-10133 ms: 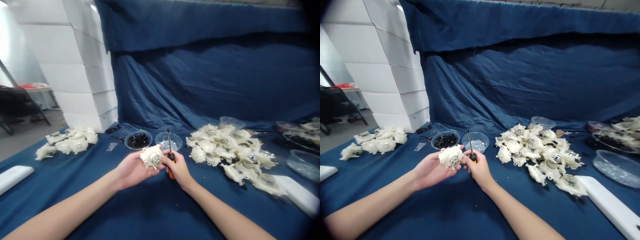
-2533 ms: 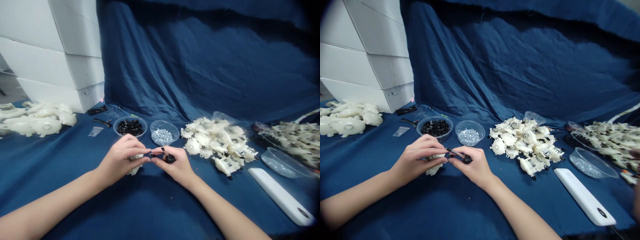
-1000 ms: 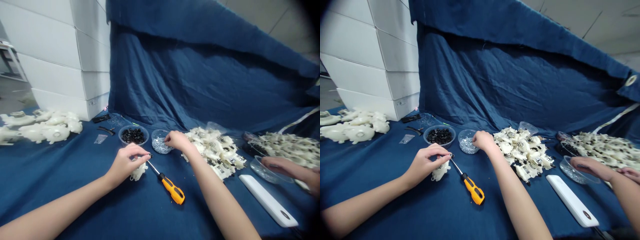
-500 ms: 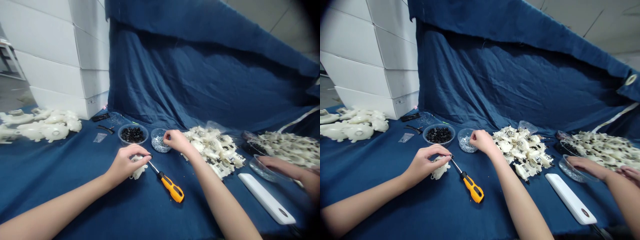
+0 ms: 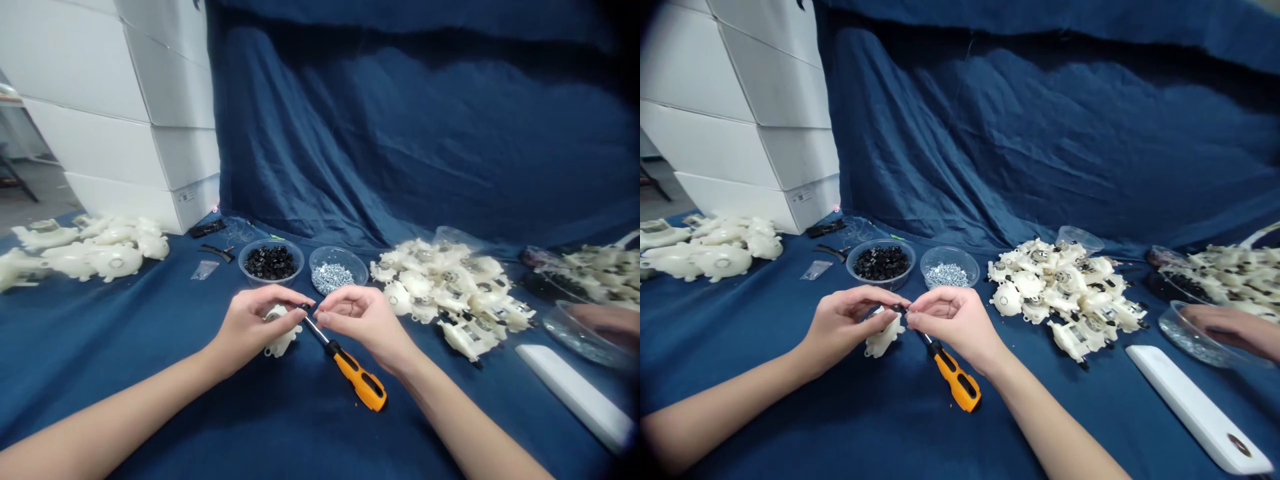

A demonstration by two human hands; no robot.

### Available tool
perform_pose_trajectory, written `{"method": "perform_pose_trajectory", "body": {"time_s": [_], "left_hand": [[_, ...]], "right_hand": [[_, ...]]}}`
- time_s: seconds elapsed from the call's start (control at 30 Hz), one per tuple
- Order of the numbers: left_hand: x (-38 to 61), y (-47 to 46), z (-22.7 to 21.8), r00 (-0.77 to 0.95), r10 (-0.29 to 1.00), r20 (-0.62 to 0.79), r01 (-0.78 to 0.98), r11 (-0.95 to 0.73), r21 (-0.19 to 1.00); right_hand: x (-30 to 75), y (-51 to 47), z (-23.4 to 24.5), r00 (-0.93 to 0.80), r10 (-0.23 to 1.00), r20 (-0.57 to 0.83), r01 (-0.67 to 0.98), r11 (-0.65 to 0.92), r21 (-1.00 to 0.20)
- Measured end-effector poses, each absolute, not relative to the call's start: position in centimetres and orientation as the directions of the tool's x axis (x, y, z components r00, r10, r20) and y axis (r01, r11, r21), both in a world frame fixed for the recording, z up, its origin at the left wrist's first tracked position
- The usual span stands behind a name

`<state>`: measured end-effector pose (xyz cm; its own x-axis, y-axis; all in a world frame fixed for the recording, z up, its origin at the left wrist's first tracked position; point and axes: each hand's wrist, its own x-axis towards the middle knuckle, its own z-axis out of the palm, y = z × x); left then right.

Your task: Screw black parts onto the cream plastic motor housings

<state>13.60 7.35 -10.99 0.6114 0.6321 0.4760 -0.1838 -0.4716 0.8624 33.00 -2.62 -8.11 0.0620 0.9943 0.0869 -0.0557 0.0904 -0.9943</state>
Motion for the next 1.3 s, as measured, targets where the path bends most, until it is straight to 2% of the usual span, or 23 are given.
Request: {"method": "perform_pose_trajectory", "body": {"time_s": [0.13,0.27,0.33,0.43,0.5,0.7,1.0,1.3], "left_hand": [[13.8,7.2,-10.8,0.622,0.609,0.492,-0.144,-0.529,0.836],[14.0,7.3,-10.8,0.581,0.594,0.556,-0.144,-0.597,0.789],[14.1,7.3,-10.9,0.590,0.584,0.558,-0.141,-0.606,0.783],[14.1,7.3,-11.2,0.598,0.557,0.577,-0.141,-0.635,0.759],[14.1,7.1,-11.3,0.594,0.552,0.585,-0.133,-0.649,0.749],[14.2,6.8,-11.3,0.565,0.588,0.579,-0.107,-0.643,0.758],[14.1,6.8,-11.1,0.588,0.522,0.618,-0.145,-0.684,0.715],[14.1,6.8,-10.8,0.559,0.419,0.715,-0.200,-0.769,0.607]], "right_hand": [[33.0,-2.9,-8.9,0.146,0.971,0.187,-0.033,0.194,-0.980],[33.0,-3.2,-9.0,0.136,0.959,0.247,-0.004,0.250,-0.968],[33.1,-3.3,-8.9,0.128,0.937,0.326,0.107,0.314,-0.943],[33.2,-3.3,-8.9,0.103,0.859,0.501,0.326,0.447,-0.833],[33.1,-3.4,-9.0,0.078,0.823,0.563,0.382,0.497,-0.779],[32.8,-3.6,-9.2,0.104,0.877,0.468,0.262,0.430,-0.864],[32.6,-3.2,-10.0,0.112,0.942,0.317,0.020,0.316,-0.948],[32.5,-3.1,-10.0,0.111,0.953,0.281,0.005,0.283,-0.959]]}}
